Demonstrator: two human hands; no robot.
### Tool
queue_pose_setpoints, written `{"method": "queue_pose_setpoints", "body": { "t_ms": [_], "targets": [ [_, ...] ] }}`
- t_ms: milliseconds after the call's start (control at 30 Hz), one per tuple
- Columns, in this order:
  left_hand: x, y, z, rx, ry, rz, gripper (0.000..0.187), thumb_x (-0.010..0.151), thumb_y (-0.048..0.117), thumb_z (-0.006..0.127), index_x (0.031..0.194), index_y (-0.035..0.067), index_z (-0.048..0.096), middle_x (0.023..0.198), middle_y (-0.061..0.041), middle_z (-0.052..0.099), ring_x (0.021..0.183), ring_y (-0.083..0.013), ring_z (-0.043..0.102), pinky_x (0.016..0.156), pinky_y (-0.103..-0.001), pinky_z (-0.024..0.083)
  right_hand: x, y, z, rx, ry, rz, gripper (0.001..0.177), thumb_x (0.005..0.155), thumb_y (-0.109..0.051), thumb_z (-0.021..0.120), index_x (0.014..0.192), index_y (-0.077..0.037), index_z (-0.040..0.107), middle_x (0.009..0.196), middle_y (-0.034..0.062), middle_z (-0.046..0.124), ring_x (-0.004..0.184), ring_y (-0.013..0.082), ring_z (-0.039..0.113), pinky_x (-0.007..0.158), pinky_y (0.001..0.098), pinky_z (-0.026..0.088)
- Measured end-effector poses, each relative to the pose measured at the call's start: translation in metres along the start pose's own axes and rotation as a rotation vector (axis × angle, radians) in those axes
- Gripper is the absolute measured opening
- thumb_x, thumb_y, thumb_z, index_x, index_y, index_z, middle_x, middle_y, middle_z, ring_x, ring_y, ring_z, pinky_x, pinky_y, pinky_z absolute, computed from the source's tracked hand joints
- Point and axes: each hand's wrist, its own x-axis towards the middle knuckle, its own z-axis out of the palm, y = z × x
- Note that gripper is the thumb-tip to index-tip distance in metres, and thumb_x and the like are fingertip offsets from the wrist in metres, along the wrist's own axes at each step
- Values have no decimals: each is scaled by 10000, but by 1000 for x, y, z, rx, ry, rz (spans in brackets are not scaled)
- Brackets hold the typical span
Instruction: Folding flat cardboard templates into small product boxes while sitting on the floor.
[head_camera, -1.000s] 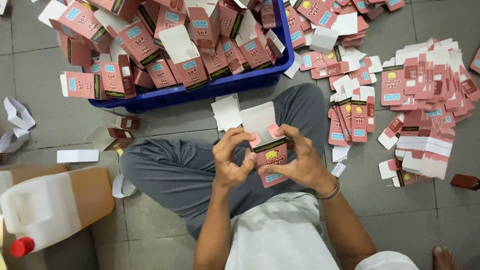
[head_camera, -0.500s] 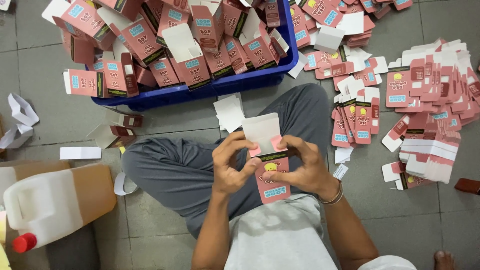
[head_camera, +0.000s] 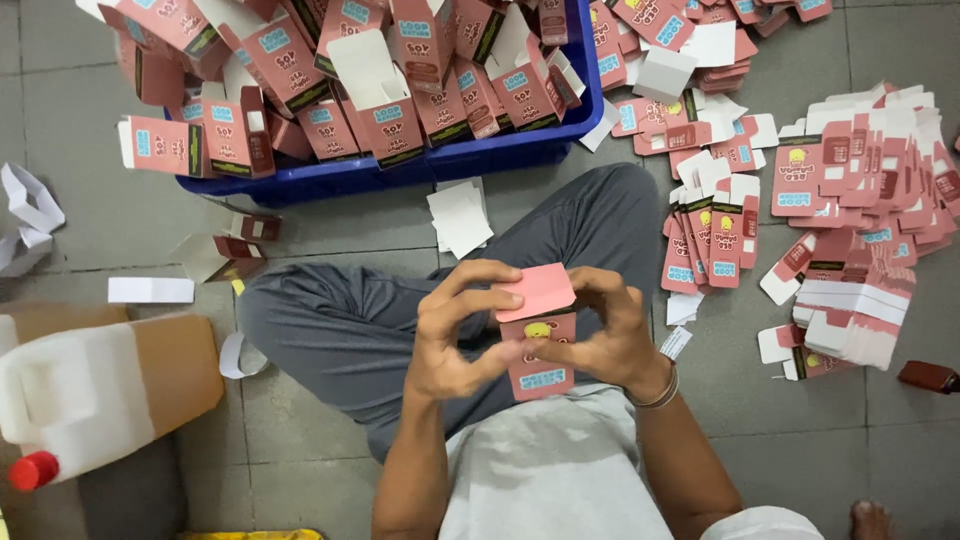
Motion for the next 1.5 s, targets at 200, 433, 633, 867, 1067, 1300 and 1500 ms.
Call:
{"method": "queue_pose_setpoints", "body": {
  "t_ms": [200, 433, 633, 867, 1067, 1300, 1500],
  "targets": [
    [14, 18, 6, 70, 116, -5, 215, 839, 185, 839, 875, 34, 690, 1000, -181, 761, 875, -387, 726, 794, -480, 580, -1, 2, 8, 25, -14, -20, 862, 657, -63, 975, 1186, -56, 295, 992, 213, 732, 685, 340, 768, 589, 349, 606],
    [16, 17, 13, 171, 208, 59, 101, 862, 100, 790, 933, 31, 773, 948, -140, 785, 809, -347, 735, 747, -437, 599, -9, 9, 9, -19, 3, 9, 829, 628, -75, 990, 1191, -23, 385, 1032, 231, 748, 768, 349, 784, 640, 388, 629],
    [13, 16, 19, 131, 287, 23, 73, 897, 97, 753, 926, 31, 759, 924, -145, 768, 825, -334, 722, 766, -445, 581, -3, 0, 14, -86, -15, -49, 833, 621, -68, 989, 1289, -15, 495, 961, 234, 750, 736, 396, 775, 622, 437, 635],
    [17, 27, 18, 149, 186, -1, 113, 921, 143, 738, 985, 51, 756, 1006, -138, 757, 891, -344, 691, 803, -452, 556, -2, -5, 14, -123, 4, -37, 727, 612, -106, 1000, 1239, -27, 642, 917, 191, 740, 741, 360, 782, 614, 403, 632],
    [28, 35, 14, 232, 82, 35, 168, 953, 140, 702, 1072, 26, 735, 1064, -144, 766, 906, -380, 690, 805, -468, 563, 3, -9, 13, -162, 25, -40, 721, 590, -116, 1007, 1214, -21, 659, 886, 192, 744, 721, 348, 779, 565, 386, 618],
    [26, 45, -13, -25, -95, -267, 281, 950, 128, 554, 1155, -7, 691, 1251, -142, 719, 1131, -261, 621, 1031, -397, 517, 13, -32, 12, -105, -106, 29, 763, 634, -110, 965, 1276, -129, 555, 948, 37, 760, 693, 96, 704, 633, 215, 619],
    [31, 55, -17, 170, 36, -242, 244, 850, -46, 637, 1074, 6, 718, 1141, -129, 768, 950, -228, 716, 870, -321, 580, 27, -30, 16, -158, -178, 86, 761, 597, -160, 973, 1255, -113, 593, 917, 50, 802, 660, 102, 742, 571, 222, 624]
  ]
}}
